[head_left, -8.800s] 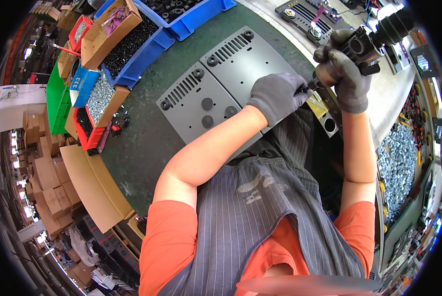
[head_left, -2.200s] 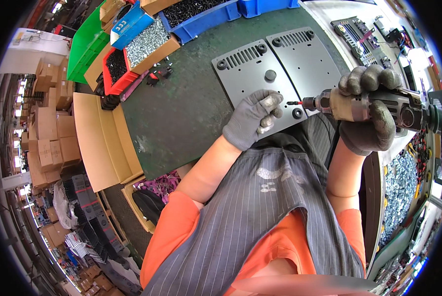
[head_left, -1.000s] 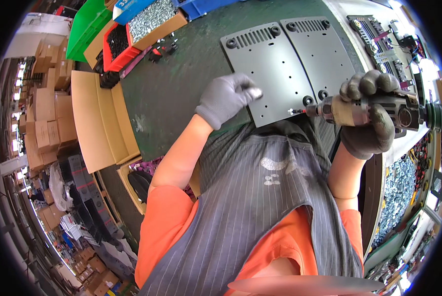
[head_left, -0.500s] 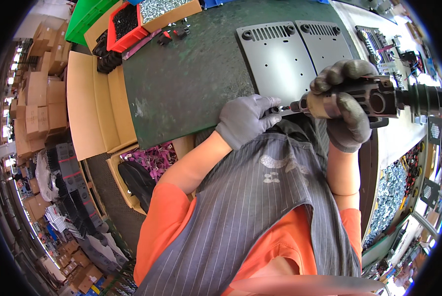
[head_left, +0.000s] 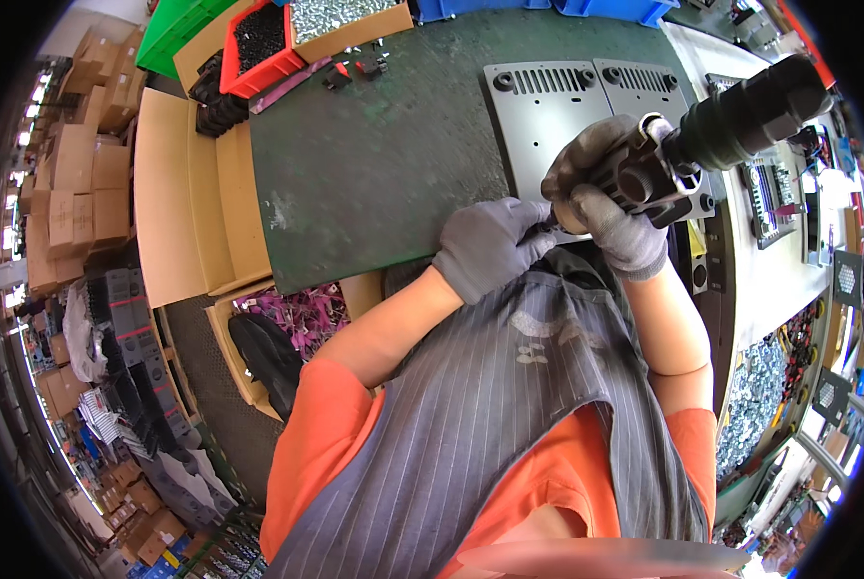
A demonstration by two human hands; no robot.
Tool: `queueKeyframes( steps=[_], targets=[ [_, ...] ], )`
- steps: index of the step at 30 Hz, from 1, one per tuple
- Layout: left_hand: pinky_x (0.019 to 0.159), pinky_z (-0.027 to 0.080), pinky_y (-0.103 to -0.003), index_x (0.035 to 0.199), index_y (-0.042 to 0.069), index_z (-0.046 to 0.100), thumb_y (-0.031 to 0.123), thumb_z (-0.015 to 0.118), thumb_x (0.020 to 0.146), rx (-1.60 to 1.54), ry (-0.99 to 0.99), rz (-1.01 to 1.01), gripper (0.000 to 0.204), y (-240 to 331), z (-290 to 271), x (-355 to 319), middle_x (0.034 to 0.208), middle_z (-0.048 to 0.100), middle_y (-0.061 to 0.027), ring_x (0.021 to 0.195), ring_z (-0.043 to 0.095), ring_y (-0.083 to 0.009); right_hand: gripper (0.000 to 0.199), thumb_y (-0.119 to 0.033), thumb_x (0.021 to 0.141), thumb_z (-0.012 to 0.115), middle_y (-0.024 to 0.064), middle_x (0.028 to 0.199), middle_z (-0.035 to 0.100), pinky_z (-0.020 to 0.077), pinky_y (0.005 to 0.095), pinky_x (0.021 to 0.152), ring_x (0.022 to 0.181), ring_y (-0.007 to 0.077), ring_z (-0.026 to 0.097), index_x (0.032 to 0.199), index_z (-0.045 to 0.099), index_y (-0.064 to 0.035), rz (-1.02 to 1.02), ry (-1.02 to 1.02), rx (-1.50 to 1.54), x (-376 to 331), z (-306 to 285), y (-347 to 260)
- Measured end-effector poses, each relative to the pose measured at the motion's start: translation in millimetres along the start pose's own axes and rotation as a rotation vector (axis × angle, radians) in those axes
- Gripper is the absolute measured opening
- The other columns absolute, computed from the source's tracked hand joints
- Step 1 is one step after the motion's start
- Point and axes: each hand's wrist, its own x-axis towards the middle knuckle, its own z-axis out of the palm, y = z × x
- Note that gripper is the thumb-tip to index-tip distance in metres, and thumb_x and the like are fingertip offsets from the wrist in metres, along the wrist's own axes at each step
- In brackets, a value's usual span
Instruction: Assembling and installing fans and internal components into power supply units on an assembly line.
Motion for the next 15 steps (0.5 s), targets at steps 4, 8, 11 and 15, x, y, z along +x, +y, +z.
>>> queueKeyframes(
  steps=[4, 8, 11, 15],
  targets=[
    [0.067, 0.052, -0.043, 0.102, 0.011, 0.069, 0.041, 0.071, 0.085, 0.013, 0.002, 0.034, 0.034, -5, 7, 0, 0.089, 0.069, -0.0159, 0.080, 0.067, -0.0361, 0.035, 0.005, 0.073, 0.063, 0.0078, 0.090, 0.063, 0.0546, 0.0313, 0.074, 0.084, 0.0172, 0.065, 0.107, 0.057, -0.0015, 0.063, -0.057, -0.046, 4, 4, -7],
    [0.074, 0.053, -0.045, 0.111, 0.011, 0.068, 0.043, 0.071, 0.082, -0.240, -0.208, -0.112, 0.043, 10, -14, 10, 0.093, 0.069, -0.0155, 0.086, 0.067, -0.0342, 0.040, 0.006, 0.074, 0.065, 0.0086, 0.095, 0.062, 0.0548, 0.0335, 0.078, 0.087, 0.0179, 0.064, 0.112, 0.057, -0.0010, -0.025, -0.088, 0.004, 6, -3, -27],
    [0.075, 0.053, -0.044, 0.111, 0.008, 0.068, 0.050, 0.077, 0.073, -0.161, -0.167, -0.040, 0.057, 33, -52, 19, 0.093, 0.068, -0.0170, 0.087, 0.067, -0.0347, 0.043, 0.007, 0.074, 0.065, 0.0105, 0.102, 0.058, 0.0557, 0.0355, 0.082, 0.091, 0.0205, 0.063, 0.114, 0.052, -0.0049, -0.229, -0.162, 0.197, -3, -11, -42],
    [0.072, 0.053, -0.045, 0.106, 0.008, 0.068, 0.053, 0.082, 0.066, -0.196, -0.183, 0.184, 0.062, 72, -66, 37, 0.087, 0.067, -0.0176, 0.080, 0.066, -0.0374, 0.055, -0.027, 0.074, 0.080, 0.0115, 0.105, 0.058, 0.0505, 0.0428, 0.091, 0.100, 0.0273, 0.059, 0.117, 0.052, -0.0086, -0.344, -0.157, 0.323, -20, -8, -43]
  ],
)
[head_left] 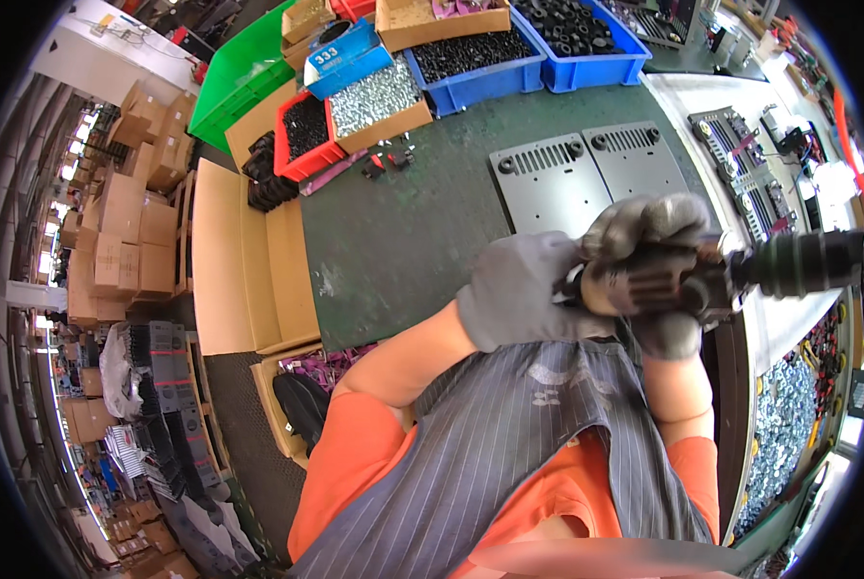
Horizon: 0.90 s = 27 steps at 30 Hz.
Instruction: Assembling and installing fans and internal components into power supply units on an assembly line.
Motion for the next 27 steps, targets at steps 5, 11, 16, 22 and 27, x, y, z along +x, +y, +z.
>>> queueKeyframes(
  steps=[5, 11, 16, 22, 27],
  targets=[
    [0.060, 0.052, -0.041, 0.100, 0.012, 0.070, 0.046, 0.079, 0.065, 0.448, 0.089, 0.244, 0.049, 0, 5, 10, 0.077, 0.065, -0.0100, 0.070, 0.066, -0.0282, 0.077, -0.063, 0.079, 0.070, 0.0180, 0.122, 0.056, 0.0376, 0.0500, 0.110, 0.124, 0.0357, 0.051, 0.122, 0.055, -0.0017, 0.295, 0.166, 0.315, -25, -1, -21],
    [0.059, 0.051, -0.038, 0.104, 0.015, 0.070, 0.034, 0.079, 0.063, 0.626, 0.051, 0.278, 0.046, -30, -11, 9, 0.078, 0.064, -0.0044, 0.069, 0.065, -0.0233, 0.075, -0.013, 0.076, 0.079, 0.0111, 0.120, 0.056, 0.0490, 0.0322, 0.091, 0.105, 0.0181, 0.060, 0.139, 0.041, 0.0021, 1.046, -0.003, -0.101, -38, -40, -19],
    [0.071, 0.054, -0.040, 0.109, 0.018, 0.070, 0.035, 0.074, 0.071, 0.582, -0.216, 0.178, 0.042, -58, -52, 44, 0.087, 0.068, -0.0073, 0.082, 0.068, -0.0279, 0.056, -0.019, 0.075, 0.075, 0.0092, 0.086, 0.062, 0.0541, 0.0280, 0.055, 0.060, 0.0161, 0.063, 0.121, 0.052, 0.0031, 1.228, 0.245, 0.221, -29, -57, 16],
    [0.091, 0.052, -0.037, 0.120, 0.006, 0.065, 0.054, 0.067, 0.088, 0.311, 0.310, -0.213, 0.057, -153, -185, 111, 0.104, 0.072, -0.0151, 0.097, 0.069, -0.0295, 0.054, -0.019, 0.074, 0.072, 0.0095, 0.082, 0.061, 0.0519, 0.0284, 0.053, 0.056, 0.0175, 0.061, 0.119, 0.052, 0.0035, 0.989, 0.266, -0.080, -19, -69, 42],
    [0.088, 0.054, -0.035, 0.134, 0.003, 0.052, 0.039, 0.055, 0.093, -0.088, 0.519, -0.315, 0.055, -219, -236, 122, 0.109, 0.065, -0.0141, 0.094, 0.066, -0.0233, 0.058, -0.018, 0.073, 0.074, 0.0087, 0.085, 0.059, 0.0515, 0.0283, 0.055, 0.059, 0.0162, 0.060, 0.122, 0.051, 0.0024, 0.992, 0.276, -0.105, -23, -72, 50]
  ],
)
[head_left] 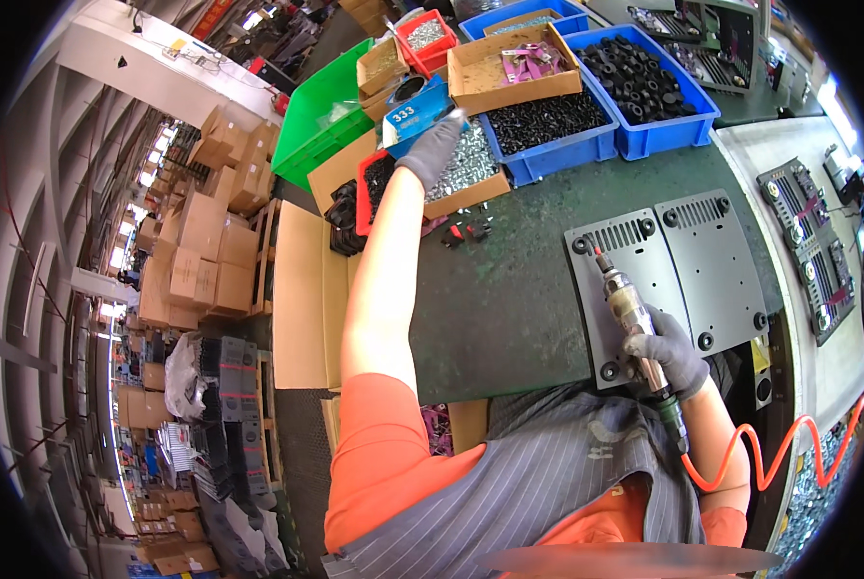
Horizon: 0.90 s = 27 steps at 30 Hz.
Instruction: Assembling and installing fans and internal components into power supply units on an assembly line.
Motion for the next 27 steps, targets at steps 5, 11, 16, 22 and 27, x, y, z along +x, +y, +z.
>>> queueKeyframes(
  steps=[5, 11, 16, 22, 27],
  targets=[
    [0.084, 0.059, -0.036, 0.129, 0.001, 0.053, -0.006, 0.046, 0.079, -0.587, 0.024, -0.258, 0.051, -13, -35, 6, 0.116, 0.066, -0.0149, 0.091, 0.067, -0.0210, 0.060, -0.019, 0.071, 0.073, 0.0086, 0.085, 0.060, 0.0516, 0.0280, 0.055, 0.060, 0.0162, 0.060, 0.122, 0.050, 0.0035, 0.002, -0.012, 0.016, -3, -3, -4],
    [0.077, 0.057, -0.031, 0.126, 0.002, 0.062, 0.010, 0.060, 0.089, 0.660, 0.132, -0.395, 0.038, -33, -103, -27, 0.113, 0.070, -0.0130, 0.085, 0.070, -0.0176, 0.063, -0.024, 0.068, 0.074, 0.0066, 0.079, 0.059, 0.0510, 0.0271, 0.055, 0.059, 0.0149, 0.059, 0.120, 0.052, 0.0040, 0.011, 0.019, 0.042, -1, 0, -6],
    [0.102, 0.046, -0.040, 0.133, 0.011, 0.061, 0.038, 0.067, 0.090, 1.049, -0.152, -0.430, 0.051, -77, -109, -53, 0.129, 0.063, -0.0179, 0.119, 0.061, -0.0334, 0.067, -0.026, 0.066, 0.075, 0.0063, 0.079, 0.059, 0.0510, 0.0271, 0.054, 0.059, 0.0146, 0.060, 0.121, 0.052, 0.0043, -0.020, 0.051, 0.050, -1, -1, -4],
    [0.095, 0.049, -0.039, 0.120, 0.012, 0.070, 0.034, 0.064, 0.091, 0.967, 0.103, -0.367, 0.036, -80, -96, -63, 0.116, 0.069, -0.0173, 0.109, 0.065, -0.0324, 0.067, -0.025, 0.066, 0.074, 0.0071, 0.079, 0.060, 0.0512, 0.0268, 0.053, 0.058, 0.0150, 0.060, 0.121, 0.052, 0.0049, -0.026, 0.063, 0.039, -2, 0, -4],
    [0.093, 0.051, -0.040, 0.119, 0.014, 0.070, 0.031, 0.063, 0.093, 0.956, 0.345, -0.307, 0.032, -81, -87, -69, 0.115, 0.069, -0.0159, 0.107, 0.066, -0.0322, 0.065, -0.023, 0.067, 0.074, 0.0077, 0.079, 0.060, 0.0512, 0.0270, 0.053, 0.058, 0.0156, 0.060, 0.120, 0.051, 0.0053, 0.002, 0.046, 0.072, -2, 0, -6]
  ],
)
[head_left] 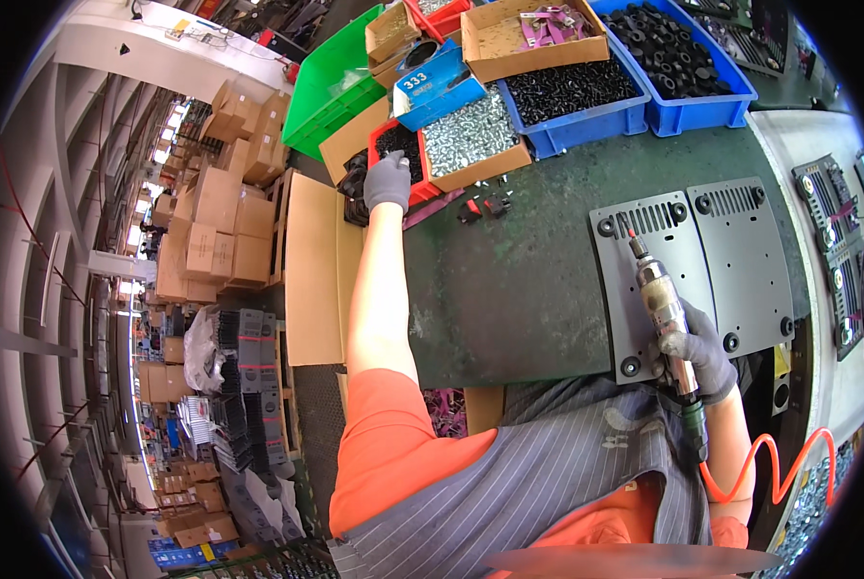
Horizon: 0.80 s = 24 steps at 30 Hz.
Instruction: Assembling and installing fans and internal components into power supply units on an assembly line.
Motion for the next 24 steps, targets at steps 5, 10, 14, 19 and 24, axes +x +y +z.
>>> queueKeyframes(
  steps=[5, 10, 14, 19, 24],
  targets=[
    [0.084, 0.053, -0.038, 0.118, 0.011, 0.070, 0.027, 0.061, 0.094, 0.020, -0.001, 0.042, 0.030, -15, 6, 10, 0.105, 0.072, -0.0155, 0.095, 0.069, -0.0286, 0.063, -0.023, 0.068, 0.073, 0.0079, 0.078, 0.061, 0.0503, 0.0265, 0.052, 0.057, 0.0155, 0.060, 0.120, 0.051, 0.0054, -0.074, -0.001, -0.025, 1, 0, 2],
    [0.053, 0.047, -0.027, 0.111, 0.007, 0.071, 0.017, 0.055, 0.096, -0.693, -0.206, -0.275, 0.023, -22, 0, 26, 0.082, 0.069, -0.0051, 0.062, 0.058, -0.0116, 0.061, -0.024, 0.069, 0.072, 0.0082, 0.077, 0.061, 0.0501, 0.0264, 0.052, 0.056, 0.0157, 0.060, 0.118, 0.051, 0.0054, -0.049, -0.013, -0.047, 1, -2, 3],
    [0.037, 0.032, -0.018, 0.117, 0.007, 0.065, 0.014, 0.052, 0.097, -0.914, -0.322, -0.501, 0.025, -23, -15, 35, 0.069, 0.058, 0.0020, 0.047, 0.042, -0.0035, 0.057, -0.025, 0.070, 0.072, 0.0089, 0.075, 0.061, 0.0497, 0.0263, 0.051, 0.054, 0.0161, 0.060, 0.115, 0.052, 0.0045, -0.027, -0.042, -0.040, 0, -2, 2],
    [0.037, 0.034, -0.020, 0.120, 0.006, 0.063, 0.004, 0.050, 0.094, -0.721, -0.349, -0.525, 0.029, -27, -18, 38, 0.068, 0.056, 0.0022, 0.044, 0.044, -0.0058, 0.056, -0.026, 0.071, 0.072, 0.0083, 0.077, 0.061, 0.0500, 0.0263, 0.051, 0.055, 0.0156, 0.060, 0.114, 0.053, 0.0042, -0.022, -0.050, -0.076, 0, -1, -1],
    [0.060, 0.057, -0.027, 0.123, 0.003, 0.060, 0.002, 0.054, 0.095, -1.678, -0.367, -0.509, 0.028, -12, -25, 6, 0.091, 0.063, -0.0078, 0.071, 0.063, -0.0143, 0.059, -0.023, 0.071, 0.074, 0.0035, 0.088, 0.057, 0.0493, 0.0250, 0.060, 0.068, 0.0110, 0.058, 0.119, 0.053, 0.0031, -0.056, -0.059, -0.138, -5, 3, -5]
  ],
)
